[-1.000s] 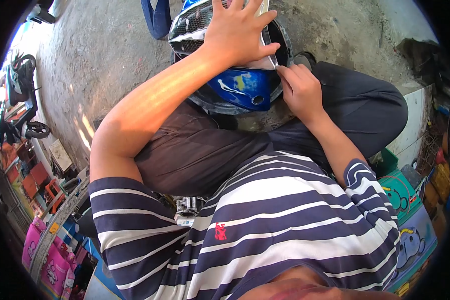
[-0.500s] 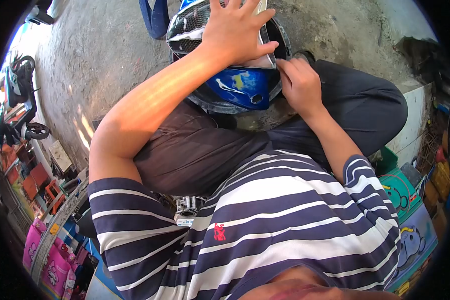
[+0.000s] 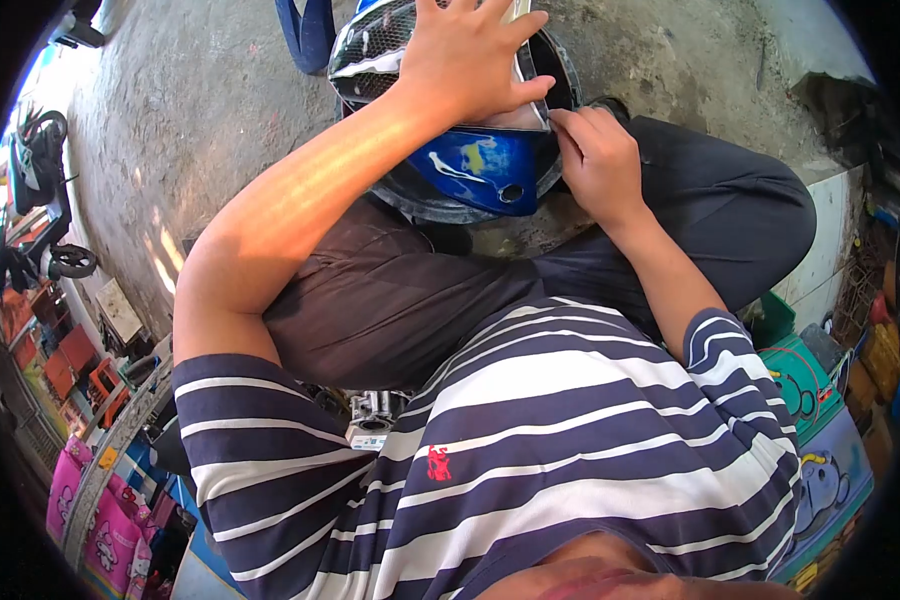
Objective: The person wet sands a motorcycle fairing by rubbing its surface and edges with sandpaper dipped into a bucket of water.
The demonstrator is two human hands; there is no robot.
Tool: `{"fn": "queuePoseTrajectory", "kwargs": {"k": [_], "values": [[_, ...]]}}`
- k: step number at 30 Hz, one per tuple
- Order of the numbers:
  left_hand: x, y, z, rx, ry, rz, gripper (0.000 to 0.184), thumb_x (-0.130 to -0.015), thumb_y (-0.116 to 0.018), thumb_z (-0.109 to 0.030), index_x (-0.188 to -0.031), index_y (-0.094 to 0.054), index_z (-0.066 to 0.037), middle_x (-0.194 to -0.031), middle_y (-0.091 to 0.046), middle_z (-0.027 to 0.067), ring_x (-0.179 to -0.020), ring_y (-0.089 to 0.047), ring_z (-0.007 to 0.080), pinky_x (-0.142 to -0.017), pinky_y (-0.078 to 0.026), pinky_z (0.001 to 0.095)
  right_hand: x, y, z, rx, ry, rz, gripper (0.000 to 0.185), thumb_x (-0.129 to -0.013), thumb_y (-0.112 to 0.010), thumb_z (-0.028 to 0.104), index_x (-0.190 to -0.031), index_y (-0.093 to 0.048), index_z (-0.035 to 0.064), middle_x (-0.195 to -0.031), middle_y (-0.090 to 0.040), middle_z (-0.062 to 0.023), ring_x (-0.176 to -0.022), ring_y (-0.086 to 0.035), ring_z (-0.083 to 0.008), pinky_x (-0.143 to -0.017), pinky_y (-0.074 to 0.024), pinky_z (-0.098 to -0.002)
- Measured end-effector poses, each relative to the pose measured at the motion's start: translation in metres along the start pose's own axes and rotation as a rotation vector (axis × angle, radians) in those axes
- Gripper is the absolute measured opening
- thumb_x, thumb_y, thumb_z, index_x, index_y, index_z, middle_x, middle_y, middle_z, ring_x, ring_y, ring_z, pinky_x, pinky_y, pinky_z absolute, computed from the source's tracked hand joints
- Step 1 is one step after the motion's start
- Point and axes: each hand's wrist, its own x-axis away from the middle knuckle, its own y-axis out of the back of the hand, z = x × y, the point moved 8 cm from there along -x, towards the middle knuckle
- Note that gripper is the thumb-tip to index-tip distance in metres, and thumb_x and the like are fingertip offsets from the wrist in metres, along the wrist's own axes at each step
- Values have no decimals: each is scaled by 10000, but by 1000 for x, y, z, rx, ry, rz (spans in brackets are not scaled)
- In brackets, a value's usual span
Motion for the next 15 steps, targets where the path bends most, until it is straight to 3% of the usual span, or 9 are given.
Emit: {"fn": "queuePoseTrajectory", "kwargs": {"k": [15], "values": [[-1, 3, 0, -1, 3, 17, 731, -861, -765, -623, -1424, -712, -160, -1702, -419, 202, -1555, -401, 463, -1162, -314, 779, 1, 1, 0, -31, -16, -16, 109, -901, -748, 37, -1010, -746, 40, -851, -666, -118, -834, -680, -337, -724, -549, -454]]}}
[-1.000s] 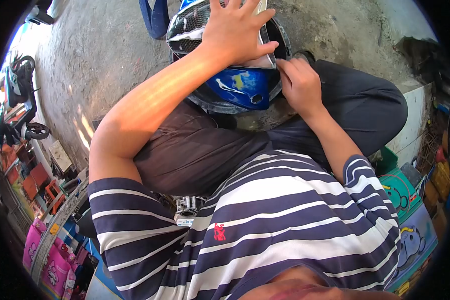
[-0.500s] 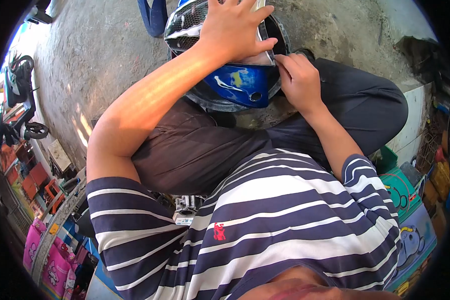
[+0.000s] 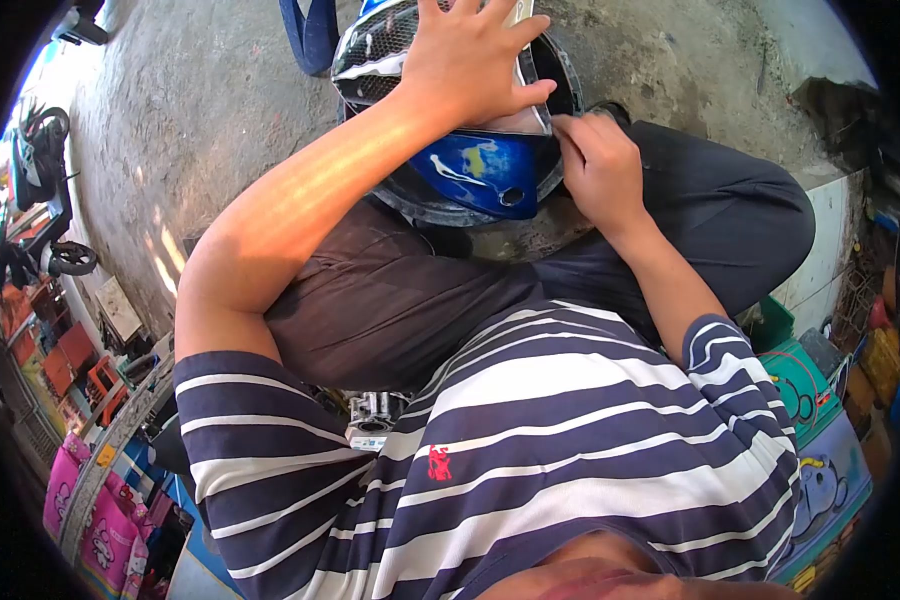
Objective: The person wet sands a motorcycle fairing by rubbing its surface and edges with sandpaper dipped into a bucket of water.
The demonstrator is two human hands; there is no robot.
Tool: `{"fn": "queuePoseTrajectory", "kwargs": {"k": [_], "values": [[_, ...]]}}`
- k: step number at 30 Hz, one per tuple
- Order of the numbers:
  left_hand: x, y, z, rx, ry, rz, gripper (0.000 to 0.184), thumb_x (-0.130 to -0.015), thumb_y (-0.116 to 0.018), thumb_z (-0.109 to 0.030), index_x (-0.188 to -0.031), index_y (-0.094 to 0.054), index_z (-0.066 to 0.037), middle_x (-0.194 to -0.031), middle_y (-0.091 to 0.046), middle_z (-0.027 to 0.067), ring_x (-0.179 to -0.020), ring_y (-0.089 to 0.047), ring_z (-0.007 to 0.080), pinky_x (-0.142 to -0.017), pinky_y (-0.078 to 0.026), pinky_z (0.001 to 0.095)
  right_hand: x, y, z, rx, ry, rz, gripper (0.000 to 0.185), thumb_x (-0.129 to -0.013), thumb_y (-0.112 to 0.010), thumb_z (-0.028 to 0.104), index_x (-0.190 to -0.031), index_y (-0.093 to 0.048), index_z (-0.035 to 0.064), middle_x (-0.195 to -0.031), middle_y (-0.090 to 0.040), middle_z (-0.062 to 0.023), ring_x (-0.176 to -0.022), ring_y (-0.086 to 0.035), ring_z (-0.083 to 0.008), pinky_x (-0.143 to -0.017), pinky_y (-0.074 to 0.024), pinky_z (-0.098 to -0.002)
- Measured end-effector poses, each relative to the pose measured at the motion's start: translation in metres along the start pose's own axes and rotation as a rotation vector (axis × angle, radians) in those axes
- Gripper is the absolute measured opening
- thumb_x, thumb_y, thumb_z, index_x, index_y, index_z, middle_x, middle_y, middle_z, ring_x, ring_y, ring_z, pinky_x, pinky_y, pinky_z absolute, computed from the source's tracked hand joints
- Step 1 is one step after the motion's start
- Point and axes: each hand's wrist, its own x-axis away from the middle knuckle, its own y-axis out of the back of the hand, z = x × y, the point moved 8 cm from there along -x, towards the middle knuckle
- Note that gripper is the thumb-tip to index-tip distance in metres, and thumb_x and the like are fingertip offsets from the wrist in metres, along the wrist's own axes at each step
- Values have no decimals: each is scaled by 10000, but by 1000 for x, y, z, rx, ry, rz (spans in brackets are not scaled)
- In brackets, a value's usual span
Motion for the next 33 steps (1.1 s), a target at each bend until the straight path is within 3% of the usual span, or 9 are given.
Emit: {"fn": "queuePoseTrajectory", "kwargs": {"k": [18, 33], "values": [[1, 1, 0, 47, 13, 13, 742, -855, -764, -629, -1429, -710, -162, -1707, -414, 196, -1562, -381, 473, -1183, -275, 782, -3, 1, 7, 36, 9, 22, 109, -901, -760, 45, -1009, -743, 48, -846, -667, -107, -816, -676, -327, -703, -546, -454], [1, 0, 0, -5, 7, 6, 729, -861, -767, -619, -1426, -710, -163, -1704, -420, 203, -1558, -391, 470, -1169, -304, 782, -1, 1, 5, 30, 14, 10, 121, -880, -753, 46, -1000, -738, 53, -847, -659, -104, -827, -677, -326, -710, -553, -451]]}}
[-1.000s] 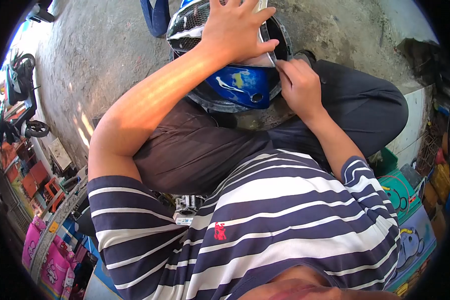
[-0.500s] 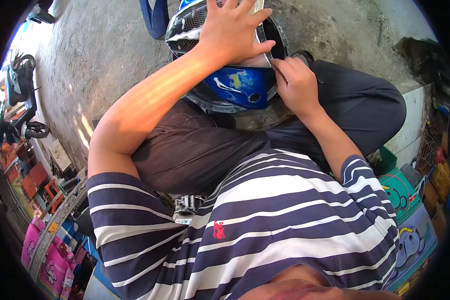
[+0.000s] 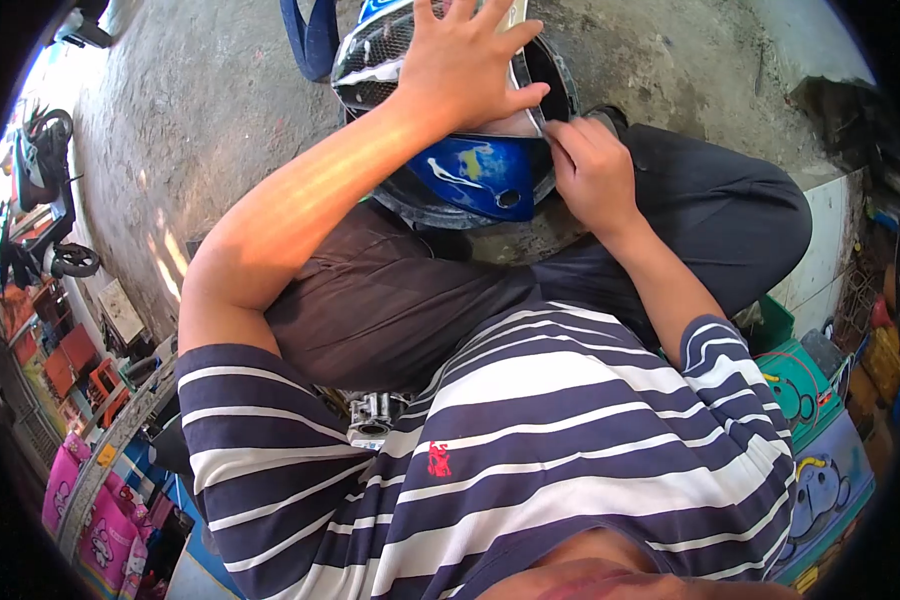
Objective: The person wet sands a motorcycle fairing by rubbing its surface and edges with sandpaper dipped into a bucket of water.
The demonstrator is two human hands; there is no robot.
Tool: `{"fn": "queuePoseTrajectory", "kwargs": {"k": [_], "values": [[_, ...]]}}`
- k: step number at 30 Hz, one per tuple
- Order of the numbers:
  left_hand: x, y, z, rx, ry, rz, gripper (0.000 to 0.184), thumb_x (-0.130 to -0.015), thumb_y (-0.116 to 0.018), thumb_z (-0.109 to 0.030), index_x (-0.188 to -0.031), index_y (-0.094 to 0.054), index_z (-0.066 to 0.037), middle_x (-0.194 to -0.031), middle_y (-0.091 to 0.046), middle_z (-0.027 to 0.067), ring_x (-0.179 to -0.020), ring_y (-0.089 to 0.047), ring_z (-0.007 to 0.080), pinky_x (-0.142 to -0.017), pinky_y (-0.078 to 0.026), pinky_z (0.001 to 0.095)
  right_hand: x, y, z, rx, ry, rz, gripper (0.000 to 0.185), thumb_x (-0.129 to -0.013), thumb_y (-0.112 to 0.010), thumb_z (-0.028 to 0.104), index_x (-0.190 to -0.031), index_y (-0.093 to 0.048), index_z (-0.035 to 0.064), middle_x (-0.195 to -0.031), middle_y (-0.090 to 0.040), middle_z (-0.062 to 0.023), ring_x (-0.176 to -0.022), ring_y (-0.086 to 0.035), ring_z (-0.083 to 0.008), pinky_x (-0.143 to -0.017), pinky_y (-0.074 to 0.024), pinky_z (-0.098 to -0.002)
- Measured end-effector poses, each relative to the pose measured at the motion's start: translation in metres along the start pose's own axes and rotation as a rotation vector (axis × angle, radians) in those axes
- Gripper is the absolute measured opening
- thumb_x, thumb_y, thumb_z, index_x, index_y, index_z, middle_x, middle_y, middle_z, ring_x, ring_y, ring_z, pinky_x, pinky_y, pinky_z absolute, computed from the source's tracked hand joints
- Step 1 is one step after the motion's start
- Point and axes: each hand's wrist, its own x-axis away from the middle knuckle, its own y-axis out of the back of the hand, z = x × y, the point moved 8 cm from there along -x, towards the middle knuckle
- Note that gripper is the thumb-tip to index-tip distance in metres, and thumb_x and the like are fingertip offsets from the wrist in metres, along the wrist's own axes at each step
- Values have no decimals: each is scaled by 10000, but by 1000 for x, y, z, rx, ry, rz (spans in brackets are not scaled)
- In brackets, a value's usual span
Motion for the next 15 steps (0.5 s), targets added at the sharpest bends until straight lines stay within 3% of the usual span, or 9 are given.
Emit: {"fn": "queuePoseTrajectory", "kwargs": {"k": [15], "values": [[0, 2, 2, 16, 5, 3, 727, -864, -764, -619, -1420, -714, -154, -1707, -412, 205, -1559, -390, 479, -1173, -298, 787, 5, -2, 2, -18, -30, 4, 121, -885, -752, 31, -1003, -733, 46, -846, -652, -118, -813, -664, -347, -709, -540, -467]]}}
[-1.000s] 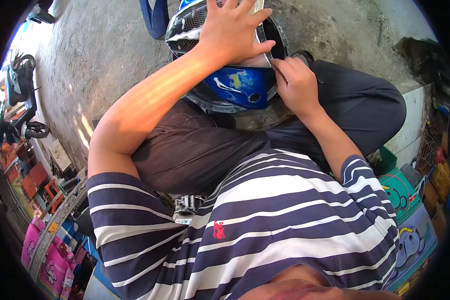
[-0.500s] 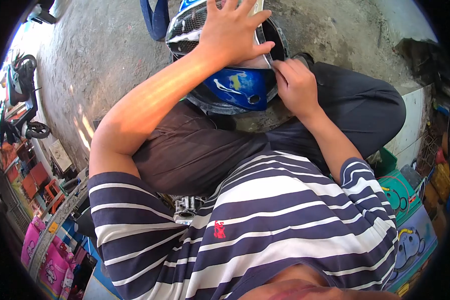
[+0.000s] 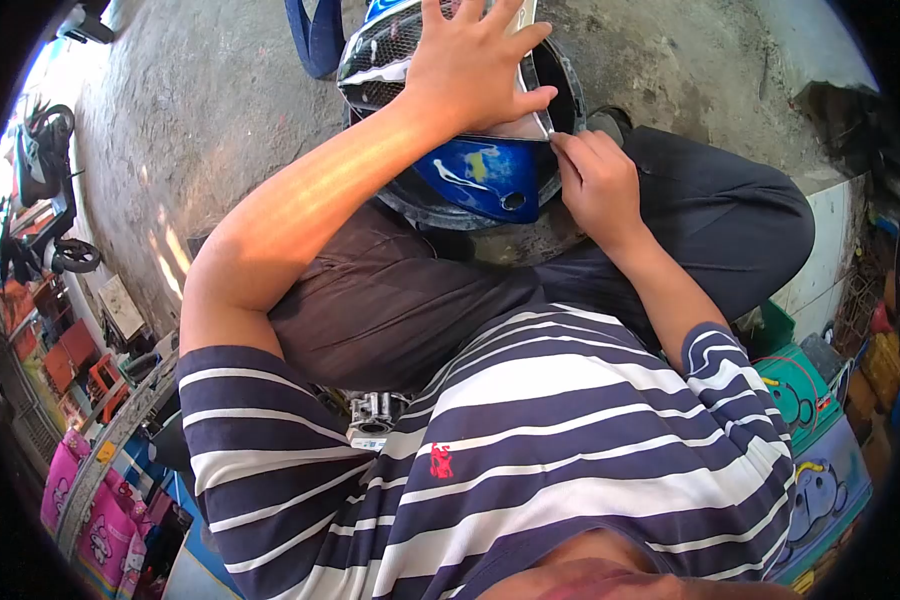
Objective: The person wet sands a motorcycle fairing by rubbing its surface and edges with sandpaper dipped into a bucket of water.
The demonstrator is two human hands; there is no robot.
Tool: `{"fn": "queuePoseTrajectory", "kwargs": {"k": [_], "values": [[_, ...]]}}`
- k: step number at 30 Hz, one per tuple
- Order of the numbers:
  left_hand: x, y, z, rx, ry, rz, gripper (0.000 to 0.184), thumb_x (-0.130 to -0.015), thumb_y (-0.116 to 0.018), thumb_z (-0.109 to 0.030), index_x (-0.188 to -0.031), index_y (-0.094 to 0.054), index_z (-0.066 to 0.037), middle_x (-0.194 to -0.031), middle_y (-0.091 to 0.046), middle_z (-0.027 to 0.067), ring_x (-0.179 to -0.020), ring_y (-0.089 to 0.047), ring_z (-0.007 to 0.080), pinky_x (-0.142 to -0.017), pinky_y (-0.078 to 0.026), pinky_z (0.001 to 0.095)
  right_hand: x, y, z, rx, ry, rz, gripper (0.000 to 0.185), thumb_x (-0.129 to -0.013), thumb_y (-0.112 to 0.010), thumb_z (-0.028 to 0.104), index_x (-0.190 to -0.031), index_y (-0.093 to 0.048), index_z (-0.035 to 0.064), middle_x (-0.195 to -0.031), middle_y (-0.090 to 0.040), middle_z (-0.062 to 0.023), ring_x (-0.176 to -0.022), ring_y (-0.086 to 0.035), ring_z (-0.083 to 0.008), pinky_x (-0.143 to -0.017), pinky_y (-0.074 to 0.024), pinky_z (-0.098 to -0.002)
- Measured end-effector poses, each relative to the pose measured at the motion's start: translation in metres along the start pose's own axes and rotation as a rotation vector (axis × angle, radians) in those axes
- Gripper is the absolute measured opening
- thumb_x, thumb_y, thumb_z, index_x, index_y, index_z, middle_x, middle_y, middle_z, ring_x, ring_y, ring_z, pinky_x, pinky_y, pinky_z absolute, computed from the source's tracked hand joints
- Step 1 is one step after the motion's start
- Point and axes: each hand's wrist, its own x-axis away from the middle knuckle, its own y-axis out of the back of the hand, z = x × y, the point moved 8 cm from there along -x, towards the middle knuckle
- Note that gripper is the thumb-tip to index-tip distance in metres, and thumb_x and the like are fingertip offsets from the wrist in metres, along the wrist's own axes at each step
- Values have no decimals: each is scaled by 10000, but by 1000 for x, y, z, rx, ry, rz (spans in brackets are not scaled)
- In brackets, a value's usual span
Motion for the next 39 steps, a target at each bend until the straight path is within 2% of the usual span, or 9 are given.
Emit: {"fn": "queuePoseTrajectory", "kwargs": {"k": [18, 21, 27, 30, 39], "values": [[0, 1, -1, -21, -17, -30, 727, -855, -774, -614, -1416, -709, -157, -1702, -422, 198, -1542, -415, 471, -1160, -316, 776, 0, 1, -6, -42, -4, -11, 74, -918, -755, 56, -990, -745, 43, -833, -662, -124, -815, -676, -348, -715, -543, -458], [0, 1, -2, 24, -8, 2, 729, -855, -773, -618, -1413, -710, -152, -1699, -423, 199, -1552, -399, 468, -1161, -313, 776, -8, 0, -8, -64, 2, -67, 84, -913, -761, 53, -995, -744, 42, -827, -654, -120, -804, -670, -345, -710, -540, -457], [-2, 5, -1, 31, -8, -10, 716, -863, -768, -607, -1409, -713, -147, -1701, -422, 203, -1544, -411, 474, -1152, -326, 778, -4, 1, -4, -32, 14, -34, 113, -919, -761, 9, -1032, -758, 18, -828, -671, -135, -771, -663, -345, -684, -527, -447], [0, 2, -1, 38, 0, 7, 723, -860, -770, -608, -1414, -710, -148, -1700, -422, 203, -1553, -396, 485, -1161, -319, 777, -3, 0, -2, -28, 1, -45, 102, -911, -758, 44, -1012, -745, 38, -828, -651, -116, -805, -664, -342, -712, -537, -457], [0, 1, 1, 8, -9, -18, 722, -861, -773, -605, -1424, -707, -158, -1689, -439, 203, -1558, -393, 480, -1169, -312, 785, 1, 0, 3, 43, 44, -13, 152, -886, -760, 39, -1038, -748, 42, -840, -649, -115, -817, -672, -329, -706, -539, -459]]}}
